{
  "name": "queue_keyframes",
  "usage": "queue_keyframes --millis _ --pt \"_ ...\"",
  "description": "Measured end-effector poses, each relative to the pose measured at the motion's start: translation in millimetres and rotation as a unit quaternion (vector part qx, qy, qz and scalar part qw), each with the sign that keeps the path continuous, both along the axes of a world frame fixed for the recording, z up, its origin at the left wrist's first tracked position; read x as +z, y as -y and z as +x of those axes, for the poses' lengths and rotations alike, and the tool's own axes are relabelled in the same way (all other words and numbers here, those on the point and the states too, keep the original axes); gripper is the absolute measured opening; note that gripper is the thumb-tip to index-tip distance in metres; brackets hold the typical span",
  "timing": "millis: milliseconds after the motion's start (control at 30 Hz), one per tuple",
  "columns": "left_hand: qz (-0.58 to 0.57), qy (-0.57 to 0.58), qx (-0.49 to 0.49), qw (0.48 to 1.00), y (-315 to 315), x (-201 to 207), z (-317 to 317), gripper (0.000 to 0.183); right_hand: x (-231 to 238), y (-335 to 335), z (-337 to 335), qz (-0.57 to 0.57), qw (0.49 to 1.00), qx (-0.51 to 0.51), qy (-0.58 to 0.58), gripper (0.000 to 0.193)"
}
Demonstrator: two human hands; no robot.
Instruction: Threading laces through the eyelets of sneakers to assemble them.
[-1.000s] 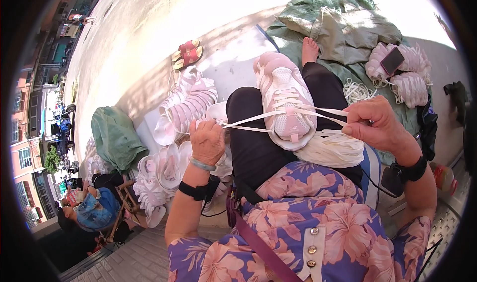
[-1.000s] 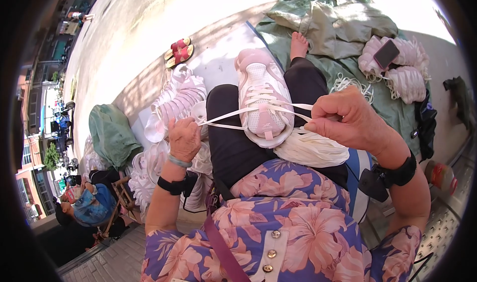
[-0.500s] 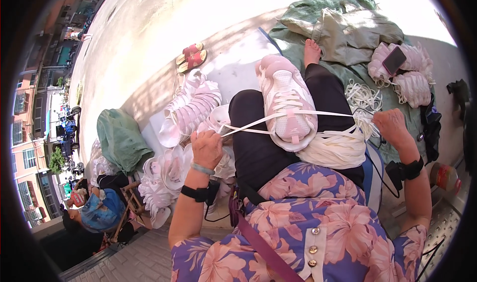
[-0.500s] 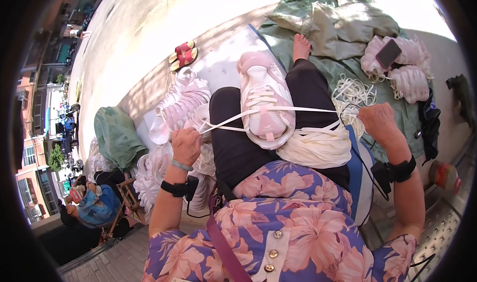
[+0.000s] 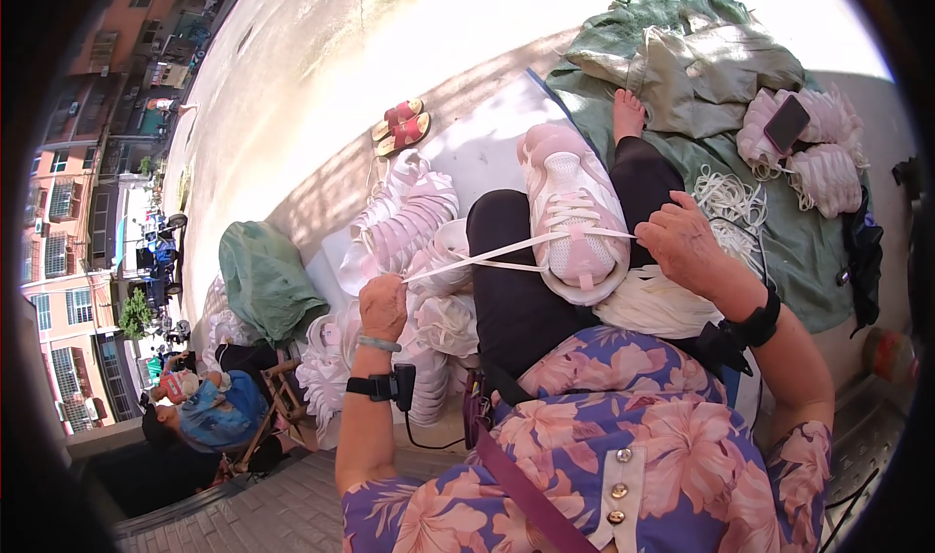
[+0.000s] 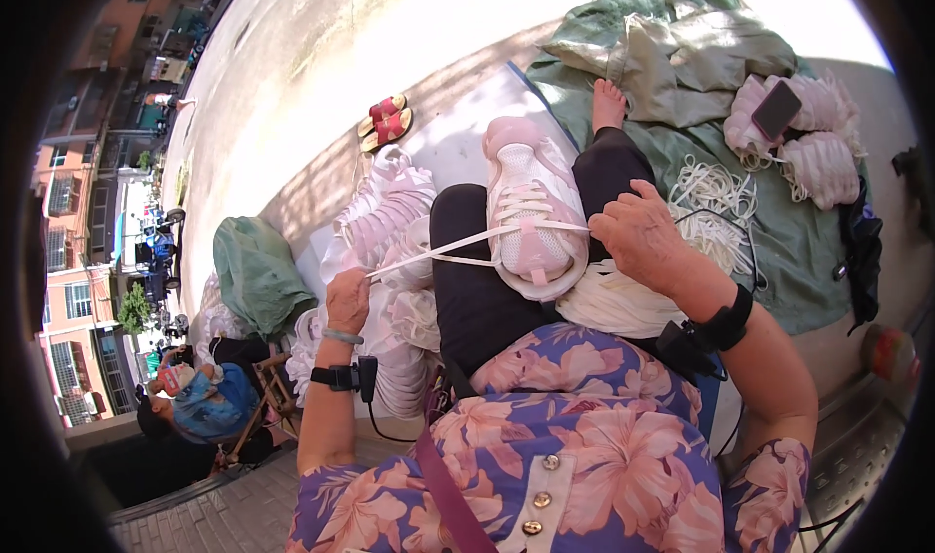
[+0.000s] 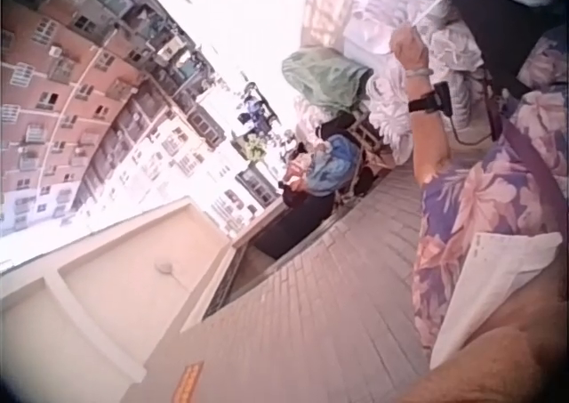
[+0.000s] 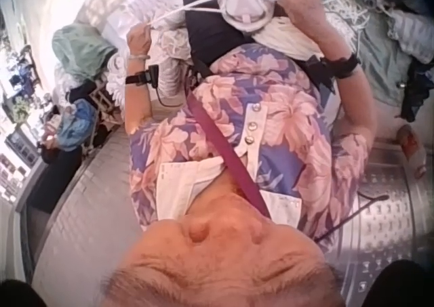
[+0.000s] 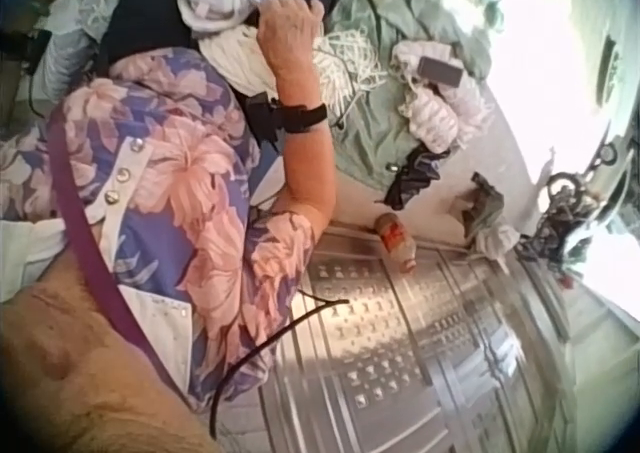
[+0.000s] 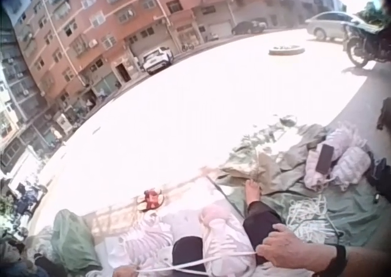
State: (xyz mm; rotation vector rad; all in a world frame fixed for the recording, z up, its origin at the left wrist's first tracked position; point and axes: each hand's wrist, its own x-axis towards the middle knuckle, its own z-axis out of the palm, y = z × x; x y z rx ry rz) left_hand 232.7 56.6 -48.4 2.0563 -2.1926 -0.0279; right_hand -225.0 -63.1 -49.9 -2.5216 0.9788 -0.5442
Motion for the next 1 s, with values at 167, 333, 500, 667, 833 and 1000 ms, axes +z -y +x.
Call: queue_keyframes --millis 167,333,500,667,833,1000 --pt "0.023 0.085 0.099 0.991 -22 4 38 0.016 -5 -2 -55 -0.008 1.0 -0.027 -0.006 0.006" --pt "-0.029 0.024 0.203 0.978 -15 1 49 0.02 -47 5 -178 -0.079 0.983 -0.151 -0.069 0.004" --pt "-0.011 0.012 0.268 0.963 -3 8 52 0.021 -90 51 -242 -0.259 0.955 -0.14 -0.037 0.008" --pt "0.008 -0.028 0.309 0.951 -5 -1 52 0.024 -96 69 -226 -0.133 0.977 -0.162 0.03 0.009" --pt "0.031 0.022 0.313 0.949 -9 15 75 0.024 -105 71 -209 0.013 0.979 -0.185 0.081 0.01" --pt "0.076 0.042 0.317 0.945 -2 26 77 0.024 -112 69 -187 0.164 0.957 -0.204 0.124 0.011"
